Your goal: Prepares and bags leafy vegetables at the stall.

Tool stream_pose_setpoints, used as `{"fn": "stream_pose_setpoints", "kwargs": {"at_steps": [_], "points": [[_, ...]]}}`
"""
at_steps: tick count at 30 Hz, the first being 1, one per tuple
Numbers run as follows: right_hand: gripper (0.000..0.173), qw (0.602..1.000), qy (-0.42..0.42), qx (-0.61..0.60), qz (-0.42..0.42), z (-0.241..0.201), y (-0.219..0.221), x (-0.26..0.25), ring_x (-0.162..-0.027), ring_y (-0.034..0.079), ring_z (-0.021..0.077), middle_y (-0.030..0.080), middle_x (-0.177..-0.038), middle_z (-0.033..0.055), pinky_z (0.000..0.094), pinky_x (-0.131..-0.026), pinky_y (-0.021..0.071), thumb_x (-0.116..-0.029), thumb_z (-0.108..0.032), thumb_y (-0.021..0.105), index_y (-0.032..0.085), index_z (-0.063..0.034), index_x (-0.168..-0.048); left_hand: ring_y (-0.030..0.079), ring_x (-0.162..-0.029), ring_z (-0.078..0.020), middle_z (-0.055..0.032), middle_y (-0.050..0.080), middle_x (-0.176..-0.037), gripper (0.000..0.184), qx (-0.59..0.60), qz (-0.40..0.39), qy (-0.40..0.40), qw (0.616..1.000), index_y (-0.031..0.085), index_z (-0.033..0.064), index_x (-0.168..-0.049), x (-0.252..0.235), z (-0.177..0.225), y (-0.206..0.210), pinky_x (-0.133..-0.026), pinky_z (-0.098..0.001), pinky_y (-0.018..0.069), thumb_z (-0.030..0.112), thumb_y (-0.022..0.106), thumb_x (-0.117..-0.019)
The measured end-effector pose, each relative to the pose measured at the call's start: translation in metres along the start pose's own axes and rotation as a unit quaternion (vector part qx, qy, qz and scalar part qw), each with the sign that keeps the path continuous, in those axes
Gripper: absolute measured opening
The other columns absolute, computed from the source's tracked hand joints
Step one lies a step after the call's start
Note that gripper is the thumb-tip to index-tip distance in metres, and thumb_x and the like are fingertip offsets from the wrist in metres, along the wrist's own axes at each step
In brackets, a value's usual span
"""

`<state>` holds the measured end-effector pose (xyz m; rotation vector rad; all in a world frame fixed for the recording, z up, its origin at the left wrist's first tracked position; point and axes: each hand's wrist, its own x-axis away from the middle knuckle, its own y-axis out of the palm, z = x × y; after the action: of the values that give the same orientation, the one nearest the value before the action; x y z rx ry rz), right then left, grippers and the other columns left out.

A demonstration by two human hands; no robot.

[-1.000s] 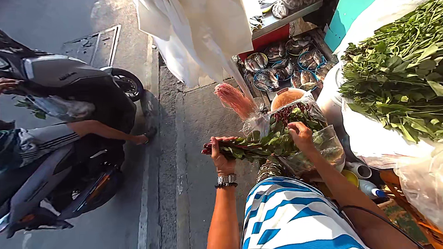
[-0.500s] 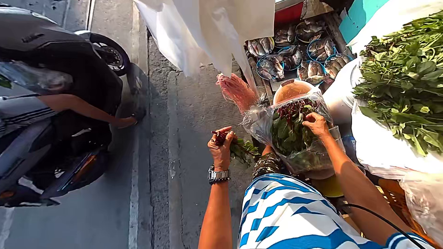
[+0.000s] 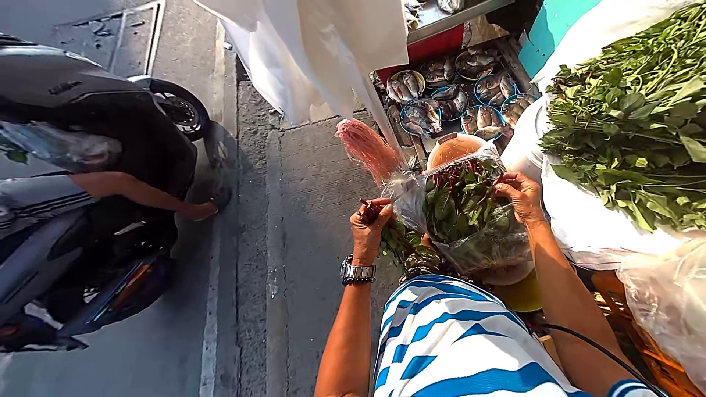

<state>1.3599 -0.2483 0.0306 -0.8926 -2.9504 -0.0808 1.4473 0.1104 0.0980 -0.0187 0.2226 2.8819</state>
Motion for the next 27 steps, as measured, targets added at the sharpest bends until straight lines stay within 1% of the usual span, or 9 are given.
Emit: {"fn": "stream_pose_setpoints", "kwargs": {"at_steps": [4, 8, 12, 15, 16, 18, 20, 24, 27], "points": [[0.016, 0.999, 0.003, 0.017, -0.052, -0.006, 0.011, -0.006, -0.084, 0.07, 0.0105, 0.072, -0.096, 0.0053, 0.0298, -0.079, 0.0603, -0.0928, 0.007, 0.064, 0.064, 0.0012, -0.108, 0.07, -0.072, -0.011, -0.0023, 0.075, -0.086, 0.018, -0.001, -0.033, -0.005, 0.999, 0.071, 0.0023, -0.109, -0.004, 0.004, 0.005, -0.071, -0.0282, 0.0613, 0.0, 0.07, -0.091], [0.022, 0.995, -0.055, -0.019, -0.084, -0.052, 0.036, 0.008, -0.087, 0.072, 0.0112, 0.072, -0.096, 0.0027, 0.0307, -0.082, 0.0619, -0.0926, 0.007, 0.062, 0.063, -0.0025, -0.112, 0.07, -0.071, -0.0102, -0.0024, 0.075, -0.084, 0.019, 0.008, -0.059, -0.002, 0.998, 0.071, 0.002, -0.107, -0.01, 0.013, 0.019, -0.07, -0.027, 0.0608, -0.003, 0.072, -0.0887], [0.022, 0.972, -0.165, -0.003, -0.166, -0.111, 0.073, 0.033, -0.094, 0.069, 0.0065, 0.07, -0.105, -0.0002, 0.0272, -0.088, 0.0601, -0.0923, 0.005, 0.066, 0.066, -0.0029, -0.113, 0.068, -0.071, -0.0088, -0.0005, 0.072, -0.082, 0.03, 0.031, -0.114, 0.021, 0.993, 0.069, 0.0008, -0.116, -0.015, 0.03, 0.038, -0.071, -0.0267, 0.0605, -0.004, 0.073, -0.0868], [0.02, 0.946, -0.215, -0.038, -0.24, -0.131, 0.1, 0.049, -0.094, 0.068, 0.0057, 0.068, -0.106, -0.0013, 0.0261, -0.088, 0.0609, -0.0915, 0.004, 0.068, 0.069, -0.0044, -0.11, 0.069, -0.074, -0.0092, -0.0018, 0.073, -0.086, 0.038, 0.076, -0.157, 0.03, 0.984, 0.068, 0.0006, -0.122, -0.017, 0.042, 0.05, -0.073, -0.0267, 0.0604, -0.001, 0.077, -0.0846], [0.02, 0.94, -0.221, -0.043, -0.257, -0.134, 0.108, 0.052, -0.093, 0.068, 0.0061, 0.068, -0.106, -0.0001, 0.0265, -0.087, 0.0614, -0.0912, 0.004, 0.069, 0.069, -0.0032, -0.109, 0.069, -0.076, -0.0085, -0.0013, 0.074, -0.089, 0.04, 0.094, -0.166, 0.036, 0.981, 0.068, 0.0026, -0.122, -0.016, 0.044, 0.054, -0.075, -0.026, 0.0598, 0.004, 0.08, -0.0838], [0.017, 0.936, -0.228, -0.036, -0.265, -0.133, 0.122, 0.059, -0.094, 0.068, 0.0074, 0.067, -0.107, 0.003, 0.0259, -0.084, 0.0614, -0.0906, 0.003, 0.07, 0.07, -0.0012, -0.107, 0.07, -0.082, -0.0045, 0.0032, 0.075, -0.095, 0.044, 0.115, -0.167, 0.052, 0.978, 0.07, 0.0099, -0.121, -0.013, 0.048, 0.061, -0.078, -0.0233, 0.0597, 0.018, 0.086, -0.0812], [0.015, 0.941, -0.226, -0.03, -0.249, -0.131, 0.131, 0.066, -0.095, 0.066, 0.0083, 0.064, -0.107, 0.0046, 0.0241, -0.083, 0.0608, -0.0905, 0.001, 0.071, 0.072, -0.0012, -0.105, 0.07, -0.086, -0.0035, 0.0045, 0.075, -0.101, 0.047, 0.125, -0.156, 0.064, 0.978, 0.071, 0.0131, -0.122, -0.01, 0.049, 0.066, -0.081, -0.0231, 0.0598, 0.025, 0.088, -0.0791], [0.014, 0.953, -0.202, -0.035, -0.222, -0.135, 0.128, 0.076, -0.095, 0.068, 0.0093, 0.067, -0.105, 0.0044, 0.0244, -0.084, 0.0611, -0.0909, -0.001, 0.072, 0.073, -0.0017, -0.105, 0.071, -0.087, -0.0064, 0.0009, 0.075, -0.102, 0.048, 0.132, -0.144, 0.073, 0.978, 0.07, 0.0092, -0.122, -0.006, 0.048, 0.068, -0.081, -0.0247, 0.0599, 0.019, 0.088, -0.0791], [0.016, 0.958, -0.167, -0.051, -0.226, -0.142, 0.115, 0.078, -0.092, 0.069, 0.0069, 0.071, -0.104, 0.0024, 0.024, -0.084, 0.0609, -0.0933, 0.001, 0.068, 0.072, -0.0021, -0.109, 0.071, -0.089, -0.0107, -0.0046, 0.075, -0.107, 0.04, 0.129, -0.16, 0.058, 0.977, 0.071, 0.0073, -0.121, -0.002, 0.05, 0.064, -0.082, -0.0279, 0.0601, 0.011, 0.083, -0.0824]]}}
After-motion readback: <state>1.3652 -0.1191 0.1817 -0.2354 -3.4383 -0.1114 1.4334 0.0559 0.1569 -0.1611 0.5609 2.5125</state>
